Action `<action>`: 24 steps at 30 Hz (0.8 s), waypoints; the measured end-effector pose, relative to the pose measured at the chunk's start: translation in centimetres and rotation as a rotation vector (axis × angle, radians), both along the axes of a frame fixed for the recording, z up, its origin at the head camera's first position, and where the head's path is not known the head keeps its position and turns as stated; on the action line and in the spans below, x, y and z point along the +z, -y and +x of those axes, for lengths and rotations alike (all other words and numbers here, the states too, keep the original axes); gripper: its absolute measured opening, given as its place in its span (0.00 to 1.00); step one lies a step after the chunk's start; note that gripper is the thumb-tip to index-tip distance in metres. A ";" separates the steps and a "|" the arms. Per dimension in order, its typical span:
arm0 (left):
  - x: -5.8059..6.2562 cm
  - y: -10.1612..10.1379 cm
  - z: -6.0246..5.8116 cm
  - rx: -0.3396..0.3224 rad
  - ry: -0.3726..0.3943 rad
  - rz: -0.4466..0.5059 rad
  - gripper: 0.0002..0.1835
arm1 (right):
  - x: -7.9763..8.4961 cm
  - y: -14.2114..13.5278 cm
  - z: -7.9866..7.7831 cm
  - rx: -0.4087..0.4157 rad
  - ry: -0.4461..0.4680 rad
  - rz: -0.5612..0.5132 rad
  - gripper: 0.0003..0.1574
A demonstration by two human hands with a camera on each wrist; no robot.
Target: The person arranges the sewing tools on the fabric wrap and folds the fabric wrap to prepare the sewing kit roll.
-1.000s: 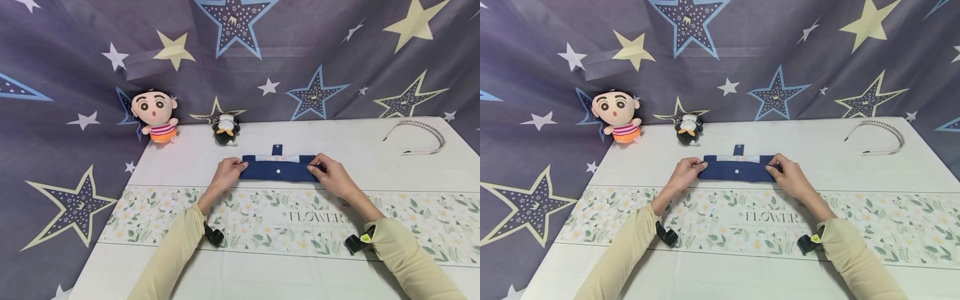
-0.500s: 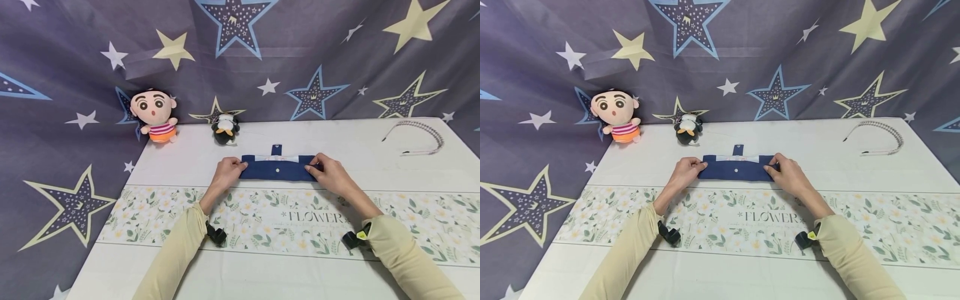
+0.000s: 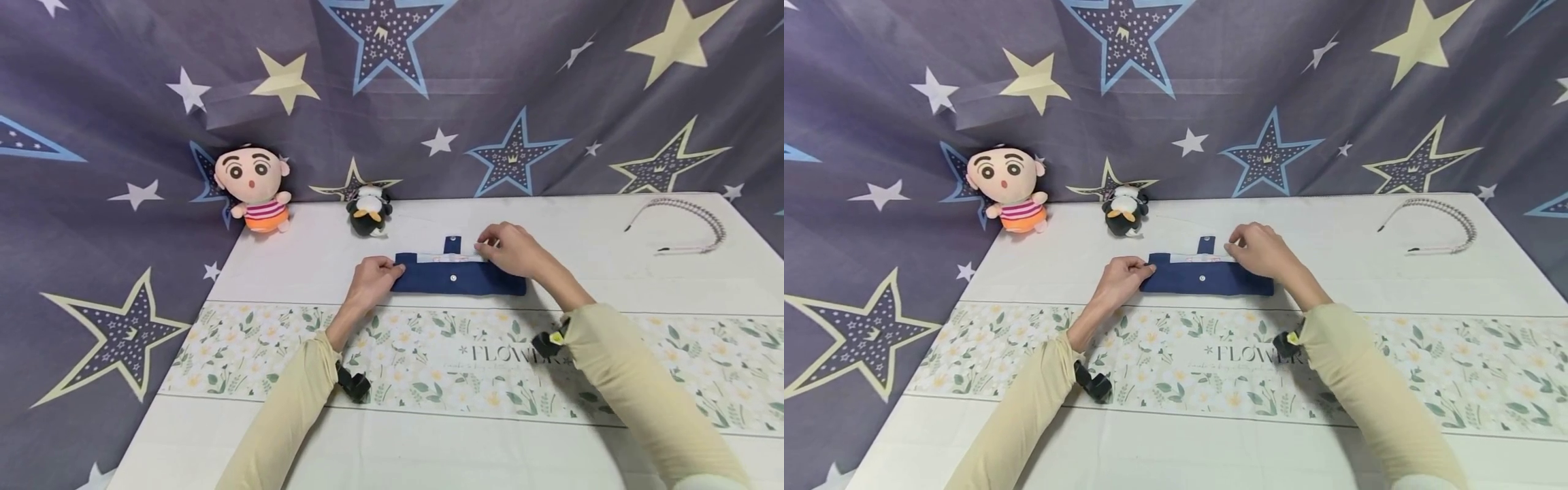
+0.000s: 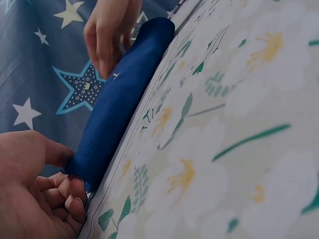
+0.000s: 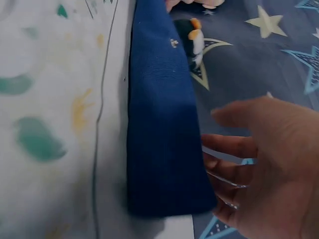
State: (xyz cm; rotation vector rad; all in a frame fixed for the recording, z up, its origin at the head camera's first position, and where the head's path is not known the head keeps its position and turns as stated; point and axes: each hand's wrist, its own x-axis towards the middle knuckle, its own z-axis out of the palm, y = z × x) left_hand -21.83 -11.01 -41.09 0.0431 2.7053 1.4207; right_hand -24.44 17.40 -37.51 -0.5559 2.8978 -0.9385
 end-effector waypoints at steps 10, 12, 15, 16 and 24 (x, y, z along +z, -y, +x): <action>-0.2 -0.1 -0.2 -0.009 -0.009 -0.010 0.13 | -1.6 2.9 -3.7 -0.021 0.091 -0.018 0.23; -0.1 -0.1 -0.2 -0.011 -0.009 -0.008 0.13 | -1.7 3.2 -3.8 -0.052 0.109 -0.039 0.21; -0.1 -0.1 -0.2 -0.012 -0.006 -0.005 0.13 | -1.7 3.5 -3.7 -0.104 0.111 -0.091 0.16; -0.1 -0.1 -0.2 -0.013 -0.004 -0.002 0.14 | -1.6 3.5 -3.5 -0.114 0.105 -0.114 0.14; -0.2 0.0 -0.1 -0.016 0.000 0.019 0.17 | -1.2 3.4 -1.1 0.015 -0.001 -0.247 0.11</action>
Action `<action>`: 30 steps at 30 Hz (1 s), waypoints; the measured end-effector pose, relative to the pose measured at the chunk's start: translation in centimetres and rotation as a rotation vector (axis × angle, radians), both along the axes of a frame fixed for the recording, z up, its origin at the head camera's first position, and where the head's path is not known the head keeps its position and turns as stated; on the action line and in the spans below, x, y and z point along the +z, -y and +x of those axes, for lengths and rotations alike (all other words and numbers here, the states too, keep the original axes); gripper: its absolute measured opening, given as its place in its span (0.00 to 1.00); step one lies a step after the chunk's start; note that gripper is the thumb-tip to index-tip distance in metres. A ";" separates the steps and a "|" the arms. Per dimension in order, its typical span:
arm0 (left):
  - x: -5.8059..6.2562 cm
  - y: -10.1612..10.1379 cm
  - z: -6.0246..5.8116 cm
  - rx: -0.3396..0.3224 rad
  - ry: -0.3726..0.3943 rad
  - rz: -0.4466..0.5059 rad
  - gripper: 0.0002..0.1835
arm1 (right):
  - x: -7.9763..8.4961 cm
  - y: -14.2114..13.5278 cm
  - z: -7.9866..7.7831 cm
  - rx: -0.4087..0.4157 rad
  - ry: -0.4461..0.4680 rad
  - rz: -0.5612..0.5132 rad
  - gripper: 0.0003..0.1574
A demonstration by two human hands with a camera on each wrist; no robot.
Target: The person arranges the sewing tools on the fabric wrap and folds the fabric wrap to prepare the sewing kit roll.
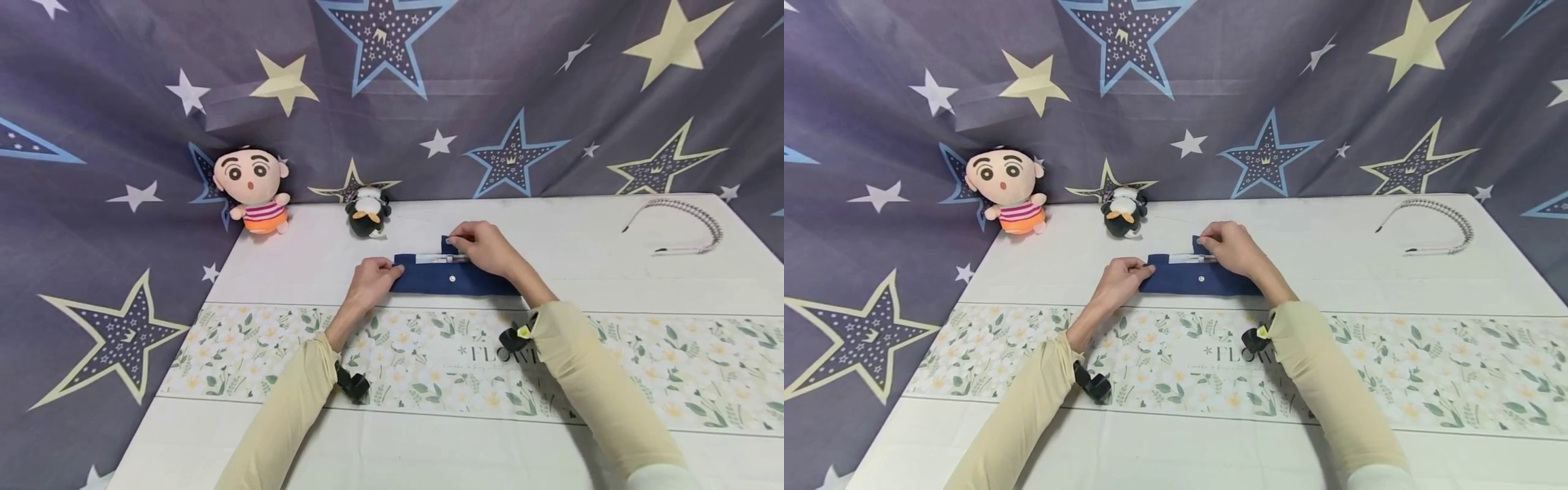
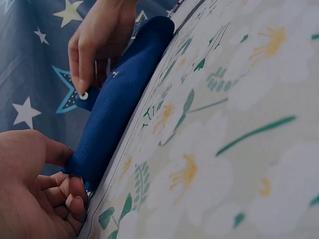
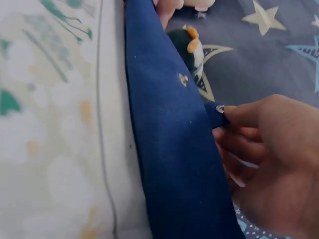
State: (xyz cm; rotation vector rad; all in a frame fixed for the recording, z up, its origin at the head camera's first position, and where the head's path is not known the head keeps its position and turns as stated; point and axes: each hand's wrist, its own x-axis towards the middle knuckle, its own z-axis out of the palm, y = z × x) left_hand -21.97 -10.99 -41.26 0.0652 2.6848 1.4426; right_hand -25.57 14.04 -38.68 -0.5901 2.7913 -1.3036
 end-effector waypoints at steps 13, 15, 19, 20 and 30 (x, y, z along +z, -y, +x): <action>0.0 -0.1 0.3 0.014 -0.027 0.003 0.14 | -0.6 -0.6 4.3 0.131 -0.234 -0.027 0.07; 0.0 -0.1 0.4 0.013 -0.033 0.003 0.14 | -1.0 -0.8 4.6 0.160 -0.283 -0.016 0.07; 0.0 -0.1 0.5 0.010 -0.044 0.010 0.15 | -1.6 -0.9 5.1 0.221 -0.373 -0.001 0.06; 0.0 -0.1 0.5 0.008 -0.046 0.012 0.15 | -1.7 -1.0 5.2 0.236 -0.391 0.001 0.06; 0.0 -0.1 0.4 0.014 -0.042 -0.001 0.15 | -2.7 -1.3 5.2 0.357 -0.573 0.036 0.07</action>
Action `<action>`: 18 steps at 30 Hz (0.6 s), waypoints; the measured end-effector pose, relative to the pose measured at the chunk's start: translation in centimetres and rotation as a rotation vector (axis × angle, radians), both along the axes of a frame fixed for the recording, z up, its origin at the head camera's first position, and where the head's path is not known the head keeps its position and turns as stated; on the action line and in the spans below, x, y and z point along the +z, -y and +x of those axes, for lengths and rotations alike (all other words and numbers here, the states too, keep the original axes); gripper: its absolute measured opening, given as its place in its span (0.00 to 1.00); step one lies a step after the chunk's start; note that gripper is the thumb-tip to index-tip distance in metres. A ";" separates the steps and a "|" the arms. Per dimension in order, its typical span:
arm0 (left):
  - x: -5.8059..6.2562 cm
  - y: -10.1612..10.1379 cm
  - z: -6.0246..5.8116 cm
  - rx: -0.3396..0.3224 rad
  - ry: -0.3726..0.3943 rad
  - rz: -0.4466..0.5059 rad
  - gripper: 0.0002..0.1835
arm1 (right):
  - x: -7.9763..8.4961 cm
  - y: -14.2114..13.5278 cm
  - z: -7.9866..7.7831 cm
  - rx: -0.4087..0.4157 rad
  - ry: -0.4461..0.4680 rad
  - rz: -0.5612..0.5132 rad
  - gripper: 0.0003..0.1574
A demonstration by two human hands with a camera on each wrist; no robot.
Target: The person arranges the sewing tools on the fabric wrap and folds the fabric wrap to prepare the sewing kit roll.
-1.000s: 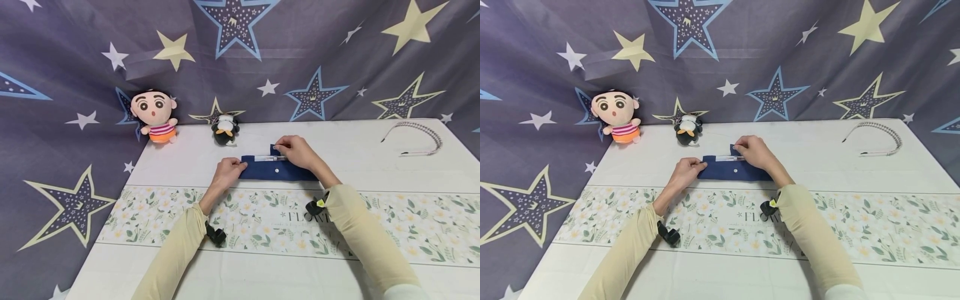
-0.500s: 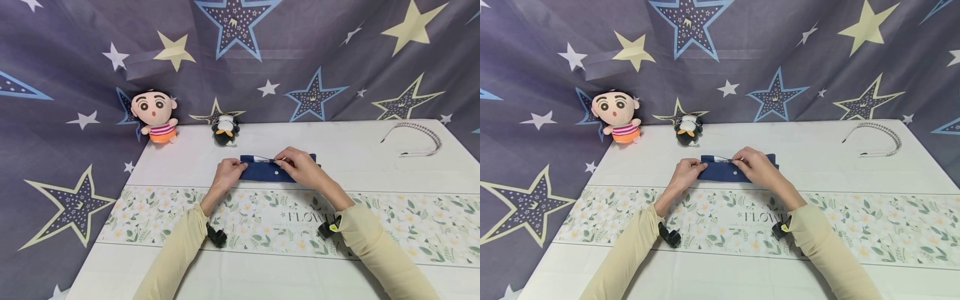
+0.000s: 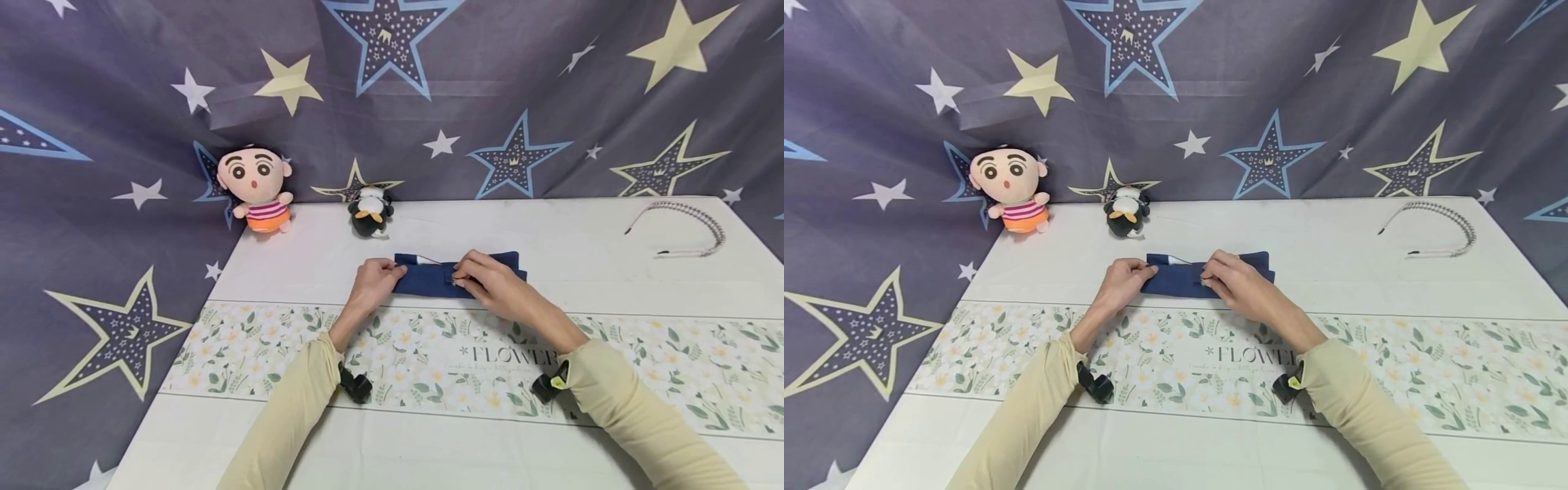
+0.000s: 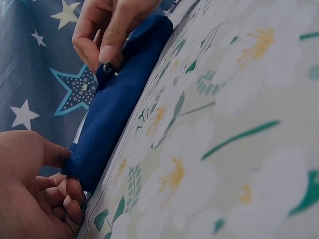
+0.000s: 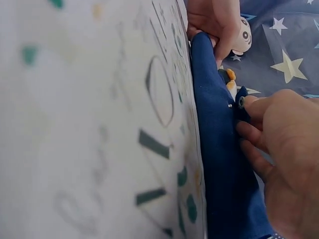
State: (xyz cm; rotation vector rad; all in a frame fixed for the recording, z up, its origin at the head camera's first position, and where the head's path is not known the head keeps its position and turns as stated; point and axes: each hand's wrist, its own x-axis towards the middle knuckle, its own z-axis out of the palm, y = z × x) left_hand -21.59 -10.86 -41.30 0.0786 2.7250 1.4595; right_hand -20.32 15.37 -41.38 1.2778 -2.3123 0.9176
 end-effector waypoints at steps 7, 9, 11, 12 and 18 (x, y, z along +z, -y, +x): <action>0.0 -0.1 0.0 0.009 0.006 -0.012 0.14 | -0.6 0.1 -0.1 0.014 -0.055 0.011 0.10; -0.1 -0.1 0.0 0.010 0.004 -0.013 0.13 | -0.7 0.2 -0.1 0.022 -0.068 0.019 0.11; -0.1 -0.1 0.0 0.009 0.003 -0.012 0.13 | -0.8 0.2 -0.1 0.032 -0.084 0.027 0.11; -0.1 -0.1 -0.1 0.007 0.003 -0.011 0.13 | -0.8 0.2 -0.1 0.036 -0.097 0.034 0.12; -0.1 0.0 -0.2 -0.002 0.006 -0.013 0.13 | -0.7 0.2 -0.2 0.054 -0.186 0.092 0.12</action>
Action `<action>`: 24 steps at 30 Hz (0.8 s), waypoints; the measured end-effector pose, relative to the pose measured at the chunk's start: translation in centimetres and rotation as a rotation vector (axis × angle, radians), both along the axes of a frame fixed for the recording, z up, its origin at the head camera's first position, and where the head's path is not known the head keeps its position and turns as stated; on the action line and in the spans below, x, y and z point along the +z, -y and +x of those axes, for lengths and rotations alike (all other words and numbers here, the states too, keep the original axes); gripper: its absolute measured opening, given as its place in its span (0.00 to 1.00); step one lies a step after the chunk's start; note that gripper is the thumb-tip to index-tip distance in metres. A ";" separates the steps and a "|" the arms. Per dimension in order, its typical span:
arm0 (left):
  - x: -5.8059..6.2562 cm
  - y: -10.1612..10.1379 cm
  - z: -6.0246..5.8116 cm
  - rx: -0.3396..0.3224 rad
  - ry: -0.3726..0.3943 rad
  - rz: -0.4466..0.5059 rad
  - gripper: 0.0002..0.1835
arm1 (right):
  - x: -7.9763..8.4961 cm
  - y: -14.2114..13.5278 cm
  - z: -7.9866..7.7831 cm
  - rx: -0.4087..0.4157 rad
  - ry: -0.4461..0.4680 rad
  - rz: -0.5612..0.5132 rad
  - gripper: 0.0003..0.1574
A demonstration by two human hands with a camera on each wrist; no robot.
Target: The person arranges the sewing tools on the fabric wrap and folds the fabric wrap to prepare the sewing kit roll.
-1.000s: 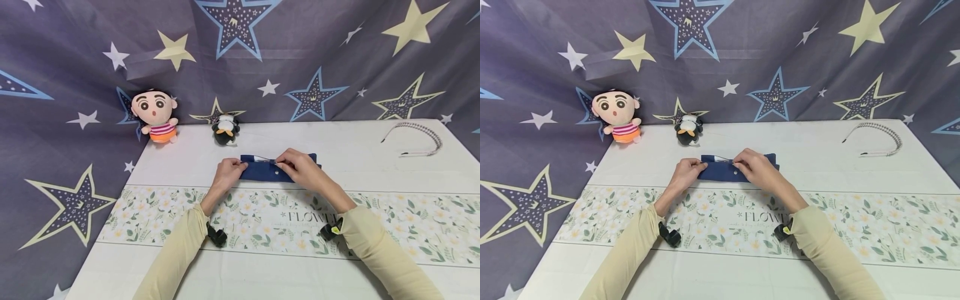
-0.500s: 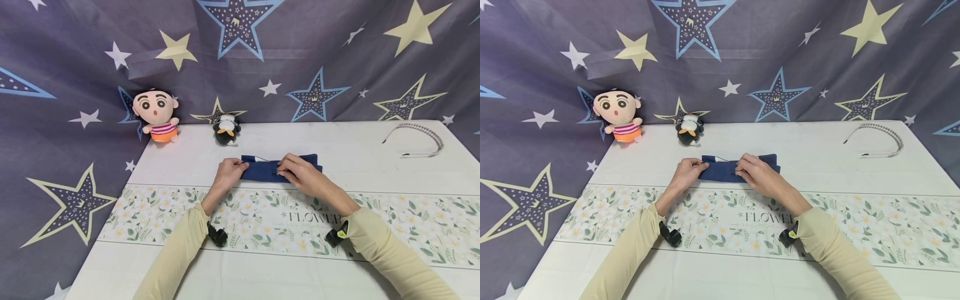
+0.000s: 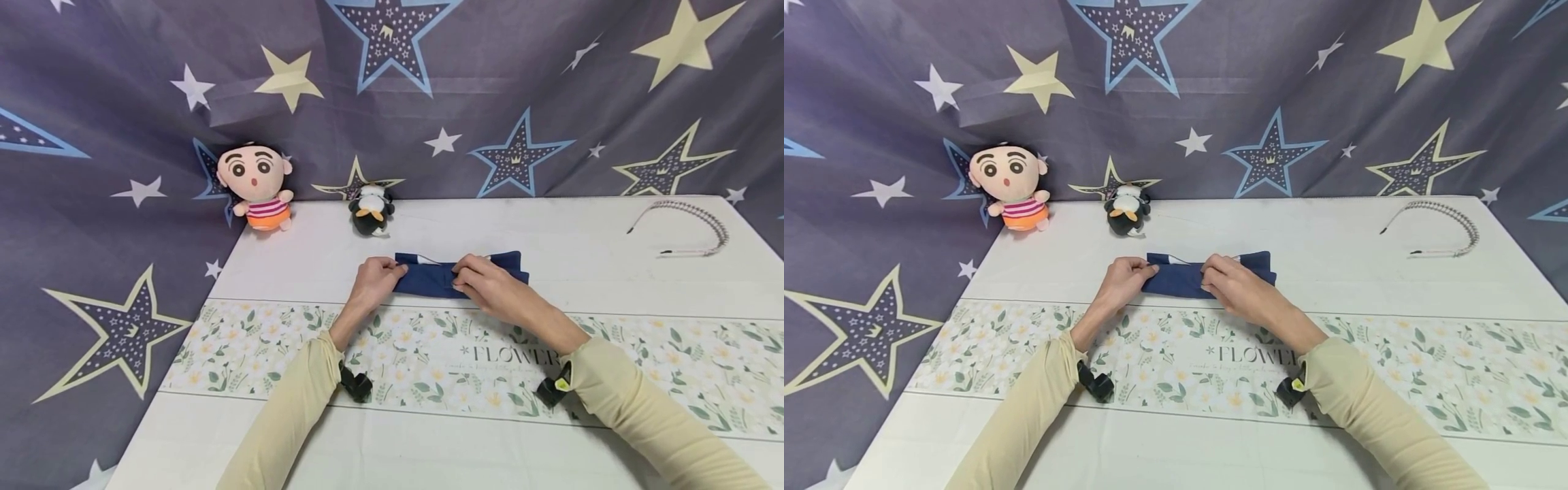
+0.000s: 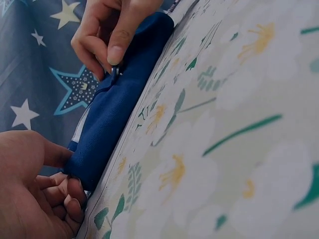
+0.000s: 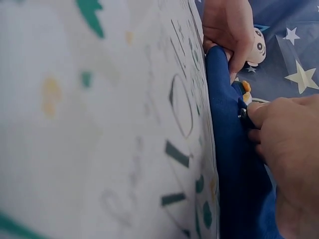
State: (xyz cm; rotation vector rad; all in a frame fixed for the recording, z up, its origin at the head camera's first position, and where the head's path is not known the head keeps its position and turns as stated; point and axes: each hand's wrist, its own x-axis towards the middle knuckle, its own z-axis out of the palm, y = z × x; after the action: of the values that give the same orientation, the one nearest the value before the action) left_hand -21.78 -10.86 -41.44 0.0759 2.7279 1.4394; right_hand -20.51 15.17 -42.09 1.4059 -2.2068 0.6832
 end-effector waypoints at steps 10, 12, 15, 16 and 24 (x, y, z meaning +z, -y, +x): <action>0.0 0.1 -0.1 -0.007 0.013 -0.005 0.14 | 0.3 -0.5 0.6 -0.020 -0.060 0.094 0.07; 0.1 0.1 -0.1 -0.012 0.011 -0.007 0.14 | 0.3 -0.5 0.6 -0.028 -0.073 0.108 0.08; 0.2 0.1 -0.1 -0.018 0.016 -0.006 0.14 | 0.5 -0.6 0.6 -0.029 -0.093 0.152 0.12; 0.2 0.1 -0.1 -0.020 0.019 -0.005 0.13 | 0.5 -0.6 0.6 -0.029 -0.100 0.166 0.14; 0.1 0.3 -0.1 -0.032 0.023 0.002 0.13 | 0.6 -0.6 1.0 -0.062 -0.205 0.266 0.20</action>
State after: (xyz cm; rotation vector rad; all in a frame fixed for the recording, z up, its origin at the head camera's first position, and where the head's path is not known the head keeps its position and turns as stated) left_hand -21.84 -11.11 -41.32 0.1022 2.6942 1.4257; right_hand -19.52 15.77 -41.48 1.4523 -2.2255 0.2177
